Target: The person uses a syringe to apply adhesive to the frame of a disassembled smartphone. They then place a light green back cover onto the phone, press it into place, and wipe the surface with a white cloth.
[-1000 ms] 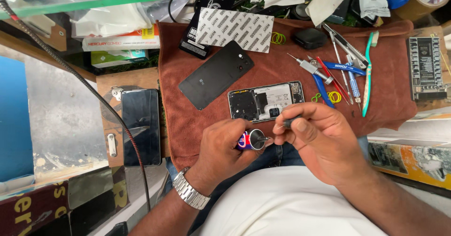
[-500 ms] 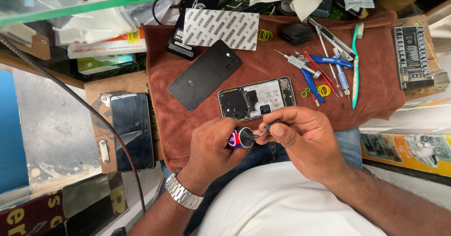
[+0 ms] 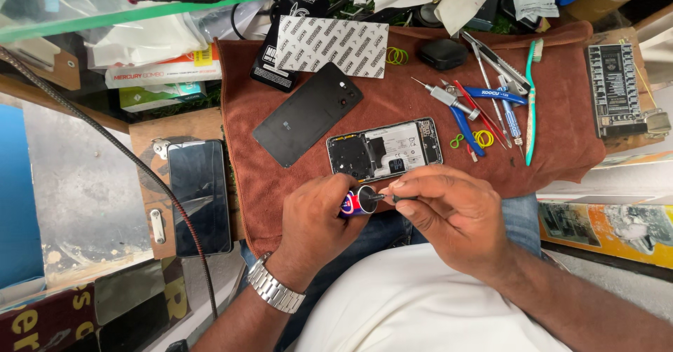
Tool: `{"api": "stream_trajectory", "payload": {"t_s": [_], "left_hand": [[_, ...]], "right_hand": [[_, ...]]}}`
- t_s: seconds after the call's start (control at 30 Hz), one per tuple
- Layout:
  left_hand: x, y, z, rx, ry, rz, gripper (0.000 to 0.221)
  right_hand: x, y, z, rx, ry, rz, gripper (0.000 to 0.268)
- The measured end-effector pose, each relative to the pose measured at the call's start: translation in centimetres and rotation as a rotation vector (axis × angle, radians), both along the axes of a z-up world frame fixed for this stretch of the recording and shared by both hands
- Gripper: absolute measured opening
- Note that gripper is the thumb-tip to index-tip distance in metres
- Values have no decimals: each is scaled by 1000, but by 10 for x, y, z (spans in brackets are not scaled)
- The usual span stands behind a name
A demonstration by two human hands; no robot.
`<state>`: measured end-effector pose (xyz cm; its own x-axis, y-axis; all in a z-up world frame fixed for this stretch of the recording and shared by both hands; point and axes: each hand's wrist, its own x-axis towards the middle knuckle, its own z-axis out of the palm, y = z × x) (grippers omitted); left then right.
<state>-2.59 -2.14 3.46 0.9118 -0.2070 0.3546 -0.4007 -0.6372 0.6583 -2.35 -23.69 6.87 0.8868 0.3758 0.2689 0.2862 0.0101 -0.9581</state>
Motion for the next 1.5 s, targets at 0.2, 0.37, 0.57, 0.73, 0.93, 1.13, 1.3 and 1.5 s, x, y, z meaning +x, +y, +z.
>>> {"api": "stream_trajectory", "payload": {"t_s": [0.2, 0.37, 0.57, 0.73, 0.93, 1.13, 1.3, 1.5], "left_hand": [[-2, -2, 5, 89, -12, -29, 33], [-2, -4, 12, 205, 11, -86, 31], [6, 5, 13, 184, 76, -83, 31], [10, 10, 16, 103, 85, -157, 31], [3, 7, 16, 231, -57, -83, 43], [-4, -2, 5, 373, -252, 175, 63], [17, 16, -9, 332, -136, 416, 83], [33, 41, -26, 311, 20, 465, 96]], "right_hand": [[9, 0, -10, -248, 261, -24, 14], [20, 2, -9, -695, -149, 2, 42], [20, 6, 4, -767, -416, 35, 39], [22, 5, 3, -725, -290, 69, 37], [16, 12, -4, -667, -261, 4, 39], [19, 1, -45, -214, 727, -28, 41], [48, -26, -65, 260, 935, -168, 31], [121, -55, -56, 342, 717, -259, 26]]}}
